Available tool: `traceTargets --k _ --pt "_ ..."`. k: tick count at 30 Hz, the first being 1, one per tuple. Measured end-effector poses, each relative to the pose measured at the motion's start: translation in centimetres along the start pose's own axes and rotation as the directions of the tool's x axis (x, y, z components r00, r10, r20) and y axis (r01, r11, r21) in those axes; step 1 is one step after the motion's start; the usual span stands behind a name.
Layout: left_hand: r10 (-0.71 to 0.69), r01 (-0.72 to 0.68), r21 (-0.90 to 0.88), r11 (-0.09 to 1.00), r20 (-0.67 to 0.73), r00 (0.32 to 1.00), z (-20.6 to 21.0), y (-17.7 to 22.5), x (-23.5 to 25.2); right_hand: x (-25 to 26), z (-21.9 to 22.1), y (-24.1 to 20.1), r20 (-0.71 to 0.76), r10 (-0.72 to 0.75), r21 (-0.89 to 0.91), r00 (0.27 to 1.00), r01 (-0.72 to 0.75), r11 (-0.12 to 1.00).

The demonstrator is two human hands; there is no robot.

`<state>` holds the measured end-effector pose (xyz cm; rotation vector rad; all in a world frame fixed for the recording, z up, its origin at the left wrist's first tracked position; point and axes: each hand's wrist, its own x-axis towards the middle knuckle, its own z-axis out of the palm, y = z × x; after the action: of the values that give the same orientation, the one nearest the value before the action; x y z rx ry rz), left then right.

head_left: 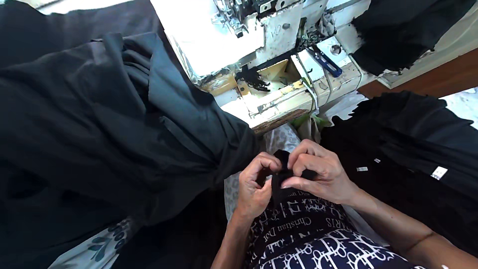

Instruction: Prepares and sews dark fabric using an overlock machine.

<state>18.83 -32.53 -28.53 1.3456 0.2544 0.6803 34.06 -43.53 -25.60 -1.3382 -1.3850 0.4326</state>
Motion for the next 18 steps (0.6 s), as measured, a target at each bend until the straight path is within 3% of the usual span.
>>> traceTargets --k 2,5,8,11,14,16,18 --pt "-0.012 0.015 0.087 0.996 -0.034 0.999 -0.7 -0.3 -0.2 -0.1 -1.4 -0.4 0.157 0.066 0.138 0.985 -0.088 0.986" --pt "-0.029 0.029 0.006 1.000 0.074 0.997 -2.0 -0.9 -0.7 -0.3 -2.6 0.1 0.387 0.161 0.416 0.908 -0.327 0.848" --pt "0.000 0.029 -0.140 0.990 0.204 0.979 -2.4 -0.9 -1.0 -0.8 -2.5 0.7 0.441 0.249 0.592 0.862 -0.488 0.641" --pt "-0.053 0.077 -0.217 0.973 0.114 0.992 -2.2 -0.5 -1.5 -0.8 -2.4 0.8 0.420 0.295 0.626 0.858 -0.509 0.591" --pt "-0.164 0.147 -0.214 0.966 -0.065 0.984 -1.8 0.5 -1.7 -0.6 -2.1 0.1 0.245 0.308 0.386 0.919 -0.384 0.839" --pt "-0.218 0.198 -0.182 0.963 -0.095 0.971 -1.8 1.3 -1.7 -0.7 -1.5 -0.3 0.126 0.201 -0.015 0.971 -0.201 0.979" --pt "-0.223 0.217 -0.097 0.971 -0.058 0.973 -2.2 2.0 -1.9 -1.3 -0.6 -0.3 0.114 0.046 -0.403 0.992 0.004 0.915"
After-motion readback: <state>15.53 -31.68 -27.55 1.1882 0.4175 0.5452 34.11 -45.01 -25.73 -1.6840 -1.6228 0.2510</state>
